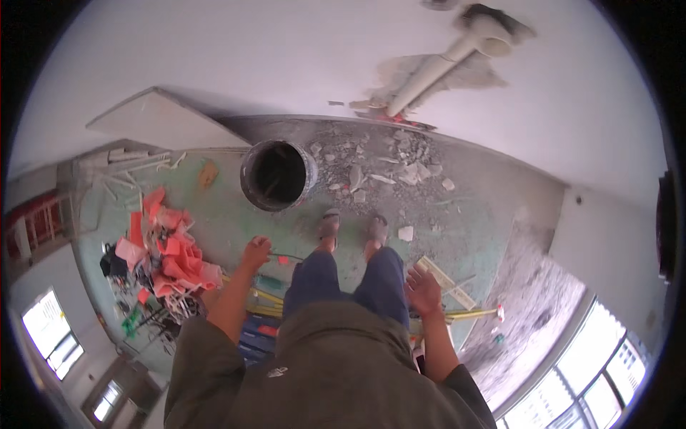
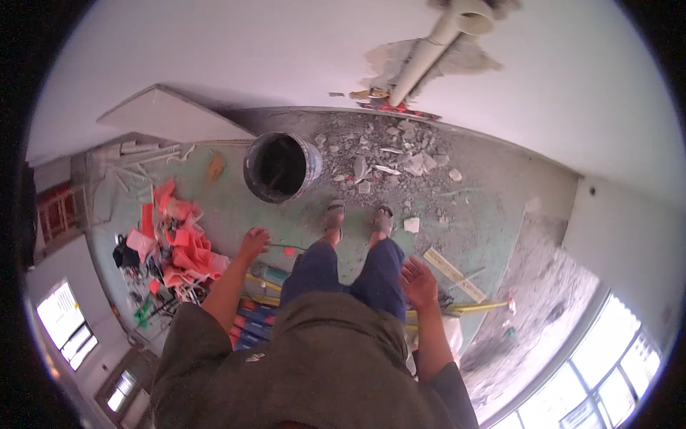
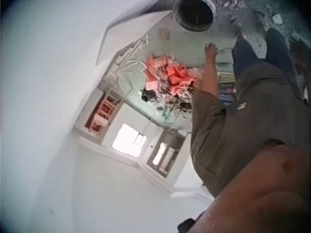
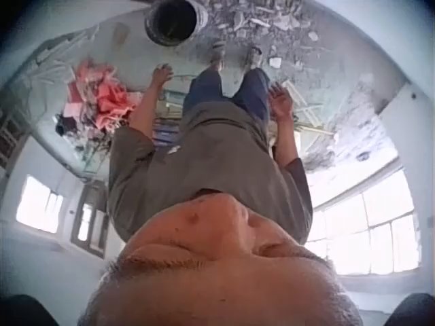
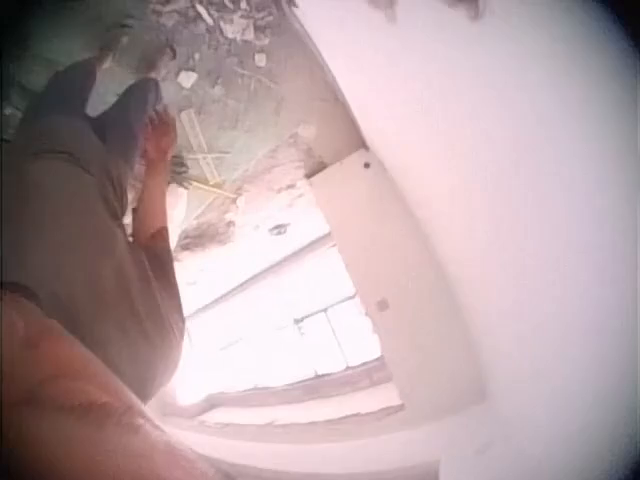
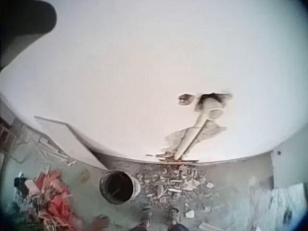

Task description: The person is applying a plaster or cement-like material to a gap in a wall using a trowel and then mixing more material in a bucket.

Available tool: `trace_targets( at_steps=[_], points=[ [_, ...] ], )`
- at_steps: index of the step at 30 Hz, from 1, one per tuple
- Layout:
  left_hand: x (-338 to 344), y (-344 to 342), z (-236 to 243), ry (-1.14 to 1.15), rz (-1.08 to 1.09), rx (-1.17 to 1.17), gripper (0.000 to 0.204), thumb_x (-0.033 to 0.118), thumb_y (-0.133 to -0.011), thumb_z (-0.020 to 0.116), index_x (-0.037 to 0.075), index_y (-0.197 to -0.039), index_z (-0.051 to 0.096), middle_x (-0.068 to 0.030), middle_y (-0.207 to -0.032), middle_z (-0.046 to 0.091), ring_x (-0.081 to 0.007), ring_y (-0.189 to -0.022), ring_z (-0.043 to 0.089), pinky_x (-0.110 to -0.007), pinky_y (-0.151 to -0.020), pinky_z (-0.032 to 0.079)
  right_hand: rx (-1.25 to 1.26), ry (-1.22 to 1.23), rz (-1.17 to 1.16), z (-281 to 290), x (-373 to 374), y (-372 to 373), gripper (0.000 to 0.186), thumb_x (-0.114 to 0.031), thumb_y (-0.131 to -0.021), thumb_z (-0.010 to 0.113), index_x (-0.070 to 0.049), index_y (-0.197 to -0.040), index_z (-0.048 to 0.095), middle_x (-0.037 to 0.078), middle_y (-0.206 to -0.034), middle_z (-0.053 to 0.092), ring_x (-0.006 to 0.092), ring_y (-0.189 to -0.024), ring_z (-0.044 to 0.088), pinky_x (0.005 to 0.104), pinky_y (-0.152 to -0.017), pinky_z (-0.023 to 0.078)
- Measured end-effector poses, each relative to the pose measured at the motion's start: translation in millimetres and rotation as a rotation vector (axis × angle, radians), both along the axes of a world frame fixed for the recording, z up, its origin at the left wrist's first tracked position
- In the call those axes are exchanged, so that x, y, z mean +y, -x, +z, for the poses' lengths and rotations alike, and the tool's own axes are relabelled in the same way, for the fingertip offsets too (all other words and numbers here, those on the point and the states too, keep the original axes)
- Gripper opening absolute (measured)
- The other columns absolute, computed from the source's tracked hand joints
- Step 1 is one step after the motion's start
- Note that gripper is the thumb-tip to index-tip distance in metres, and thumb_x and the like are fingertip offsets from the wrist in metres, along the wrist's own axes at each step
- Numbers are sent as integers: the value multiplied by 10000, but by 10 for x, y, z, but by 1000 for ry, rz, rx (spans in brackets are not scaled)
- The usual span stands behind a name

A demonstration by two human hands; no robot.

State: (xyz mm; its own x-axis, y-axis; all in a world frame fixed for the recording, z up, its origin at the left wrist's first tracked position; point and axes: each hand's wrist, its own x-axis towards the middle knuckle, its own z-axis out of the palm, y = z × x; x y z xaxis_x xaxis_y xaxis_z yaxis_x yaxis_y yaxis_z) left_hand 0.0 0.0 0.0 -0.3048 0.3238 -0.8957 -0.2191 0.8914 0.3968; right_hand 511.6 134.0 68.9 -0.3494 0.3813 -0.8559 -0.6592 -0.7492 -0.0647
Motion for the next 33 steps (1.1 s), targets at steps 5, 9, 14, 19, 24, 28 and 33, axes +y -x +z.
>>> trace_targets(
  at_steps=[5,9,14,19,24,28,33],
  points=[
    [-386,174,-1061,-28,-1149,732,234,180,-885,552,82,-1097,563,-138,-1006,619,-317,-912,609,-405,-809,522,-567,-483,1042,-960,1166,318,320,-293,-945,544,-42,-1122,633,84,-962,663,151,-812,637,303,-725,520],
    [321,-289,-1502,-117,-832,827,179,162,-939,427,54,-1019,546,-155,-1072,561,-361,-1023,528,-457,-865,438,-653,-877,1342,-1827,1878,414,321,-229,-892,593,-59,-1161,633,99,-908,664,160,-781,642,301,-698,507],
    [123,343,-2317,-101,67,1188,306,295,-963,440,13,-962,557,-211,-1017,562,-401,-976,516,-465,-878,419,-487,-1406,1496,-1847,2083,2102,311,-195,-895,570,-66,-1174,617,169,-1006,653,310,-915,655,387,-792,507],
    [604,860,-2642,4,554,1027,408,359,-995,416,-9,-1097,561,-196,-1117,589,-356,-1061,532,-421,-938,405,-318,-1807,1599,-2264,1770,3449,264,-186,-922,538,-63,-1141,617,184,-1067,642,347,-1019,608,418,-869,483],
    [579,1174,-3134,-454,1261,974,500,465,-1001,397,11,-1104,579,-123,-1129,595,-245,-1053,532,-367,-955,394,-231,-2118,1811,-2933,1491,4932,238,-180,-893,508,-69,-1041,657,201,-970,662,389,-904,635,474,-788,505],
    [867,1060,-2940,-405,1186,888,525,440,-1008,386,-37,-1173,531,-158,-1159,569,-255,-1045,517,-359,-955,391,-306,-2092,2269,-3651,1460,5676,266,-197,-861,529,-64,-1036,679,207,-1054,658,379,-976,633,455,-823,507],
    [752,1083,-2720,-377,1141,729,611,462,-1001,381,-68,-1291,477,-183,-1259,547,-263,-1144,513,-361,-990,377,-307,-2147,2573,-4207,1099,6084,353,-306,-925,505,-137,-1226,577,188,-1134,638,338,-1024,615,452,-897,458]
  ],
)
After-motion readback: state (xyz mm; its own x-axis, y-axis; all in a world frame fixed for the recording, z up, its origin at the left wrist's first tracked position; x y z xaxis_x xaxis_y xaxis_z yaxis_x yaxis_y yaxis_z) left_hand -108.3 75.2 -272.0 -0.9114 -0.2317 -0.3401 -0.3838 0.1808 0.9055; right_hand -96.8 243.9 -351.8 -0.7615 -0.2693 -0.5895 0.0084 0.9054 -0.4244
